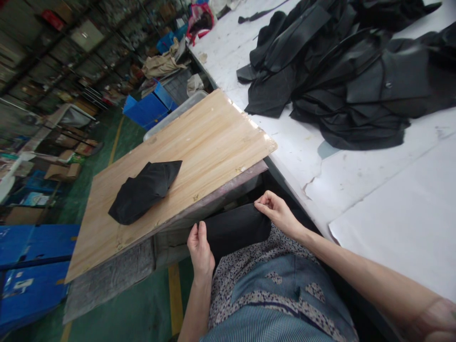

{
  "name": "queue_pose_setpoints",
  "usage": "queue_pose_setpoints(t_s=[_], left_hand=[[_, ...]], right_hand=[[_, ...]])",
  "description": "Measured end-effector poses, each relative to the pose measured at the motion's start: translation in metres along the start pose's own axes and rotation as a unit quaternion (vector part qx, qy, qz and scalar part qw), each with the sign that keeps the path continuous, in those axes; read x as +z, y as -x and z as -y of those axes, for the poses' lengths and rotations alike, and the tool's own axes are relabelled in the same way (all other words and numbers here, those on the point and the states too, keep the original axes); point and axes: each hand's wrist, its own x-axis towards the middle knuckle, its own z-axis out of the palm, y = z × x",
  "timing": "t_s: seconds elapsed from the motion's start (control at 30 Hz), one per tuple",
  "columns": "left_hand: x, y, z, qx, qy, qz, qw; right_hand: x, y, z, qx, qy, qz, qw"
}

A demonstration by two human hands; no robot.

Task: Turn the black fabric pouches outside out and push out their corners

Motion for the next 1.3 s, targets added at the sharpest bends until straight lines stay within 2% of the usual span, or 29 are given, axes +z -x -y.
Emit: queue_pose_setpoints(t_s=[0.13,0.37,0.47,0.6,0.87,1.3], left_hand=[[0.001,0.000,-0.001,0.010,0.000,-0.003,1.000],[-0.001,0.004,-0.012,0.107,-0.063,0.015,0.992],[-0.001,0.005,-0.013,0.120,-0.082,0.023,0.989],[0.000,0.002,-0.008,0.095,-0.063,0.029,0.993],[-0.001,-0.004,0.000,0.067,-0.060,0.029,0.996],[-0.004,-0.004,0.009,0.017,-0.046,0.054,0.997]], right_hand=[[-0.001,0.001,0.002,0.002,0.004,0.008,1.000],[-0.003,0.000,0.001,0.045,0.038,0.005,0.998],[-0.003,0.000,0.000,0.063,0.034,-0.009,0.997],[-0.003,0.000,0.000,0.063,0.043,-0.023,0.997],[-0.003,0.000,0.000,0.027,0.083,0.006,0.996],[-0.002,0.002,0.001,0.007,0.108,0.010,0.994]])
